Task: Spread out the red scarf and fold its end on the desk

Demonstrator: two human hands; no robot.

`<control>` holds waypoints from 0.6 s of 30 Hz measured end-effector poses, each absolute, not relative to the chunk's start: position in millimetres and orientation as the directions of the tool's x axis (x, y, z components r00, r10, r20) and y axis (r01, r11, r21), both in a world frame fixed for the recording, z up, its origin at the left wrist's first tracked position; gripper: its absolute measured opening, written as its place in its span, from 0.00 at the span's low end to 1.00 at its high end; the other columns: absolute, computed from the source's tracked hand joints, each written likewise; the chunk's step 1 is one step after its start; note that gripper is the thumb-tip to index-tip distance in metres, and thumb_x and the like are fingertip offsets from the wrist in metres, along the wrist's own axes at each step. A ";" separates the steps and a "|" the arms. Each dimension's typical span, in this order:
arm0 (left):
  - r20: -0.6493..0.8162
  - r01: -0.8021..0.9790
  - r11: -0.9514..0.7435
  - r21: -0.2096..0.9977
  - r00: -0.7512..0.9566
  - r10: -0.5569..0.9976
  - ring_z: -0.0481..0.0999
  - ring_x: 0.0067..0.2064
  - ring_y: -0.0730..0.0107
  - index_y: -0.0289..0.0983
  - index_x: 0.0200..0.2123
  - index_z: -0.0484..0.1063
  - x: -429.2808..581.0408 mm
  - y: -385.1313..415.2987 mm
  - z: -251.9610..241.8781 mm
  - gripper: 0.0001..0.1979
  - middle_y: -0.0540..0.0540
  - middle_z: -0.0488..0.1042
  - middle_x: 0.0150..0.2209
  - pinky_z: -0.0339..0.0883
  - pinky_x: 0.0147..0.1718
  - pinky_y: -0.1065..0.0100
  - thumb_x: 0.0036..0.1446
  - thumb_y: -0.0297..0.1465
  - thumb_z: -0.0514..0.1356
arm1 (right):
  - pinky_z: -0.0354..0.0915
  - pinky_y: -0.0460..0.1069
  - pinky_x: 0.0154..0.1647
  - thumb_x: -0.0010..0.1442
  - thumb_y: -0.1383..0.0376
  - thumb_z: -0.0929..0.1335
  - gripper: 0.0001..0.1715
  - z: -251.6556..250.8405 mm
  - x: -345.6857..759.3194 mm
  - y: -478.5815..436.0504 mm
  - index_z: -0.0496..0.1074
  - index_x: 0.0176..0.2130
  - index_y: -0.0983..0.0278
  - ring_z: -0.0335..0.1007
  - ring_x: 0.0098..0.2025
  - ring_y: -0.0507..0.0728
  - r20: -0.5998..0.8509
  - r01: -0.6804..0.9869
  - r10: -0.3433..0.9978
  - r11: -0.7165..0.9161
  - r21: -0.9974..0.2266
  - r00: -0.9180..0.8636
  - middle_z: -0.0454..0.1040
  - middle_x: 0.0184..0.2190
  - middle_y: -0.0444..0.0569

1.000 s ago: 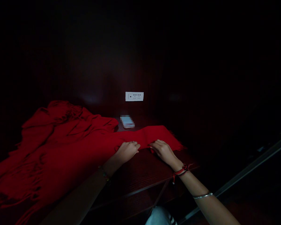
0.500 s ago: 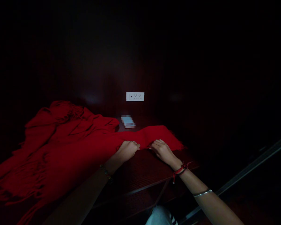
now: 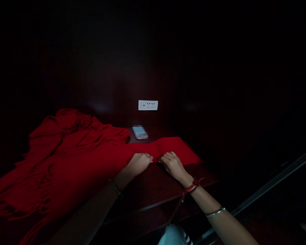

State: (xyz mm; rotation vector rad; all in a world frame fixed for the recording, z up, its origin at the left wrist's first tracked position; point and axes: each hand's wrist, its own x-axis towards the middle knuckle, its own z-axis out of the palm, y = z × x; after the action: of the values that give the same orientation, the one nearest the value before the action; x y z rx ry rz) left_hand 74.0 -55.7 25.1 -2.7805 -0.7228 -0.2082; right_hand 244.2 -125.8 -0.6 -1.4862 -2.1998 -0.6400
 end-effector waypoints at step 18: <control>0.192 0.408 -0.885 -0.226 0.909 0.370 0.72 0.36 0.65 0.36 0.34 0.68 67.5 -53.6 26.4 0.06 0.46 0.72 0.33 0.62 0.28 0.70 0.56 0.27 0.52 | 0.60 0.49 0.36 0.58 0.65 0.62 0.08 -7.8 284.6 -144.4 0.69 0.32 0.64 0.64 0.34 0.55 0.642 0.875 0.758 0.381 -0.298 -0.111 0.70 0.29 0.49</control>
State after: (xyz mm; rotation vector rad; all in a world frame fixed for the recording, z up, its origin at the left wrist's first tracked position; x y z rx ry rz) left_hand 67.5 -53.6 26.4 -2.8105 -0.5827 -0.2090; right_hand 284.6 -144.4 -7.8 -1.4100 -1.8975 -0.1996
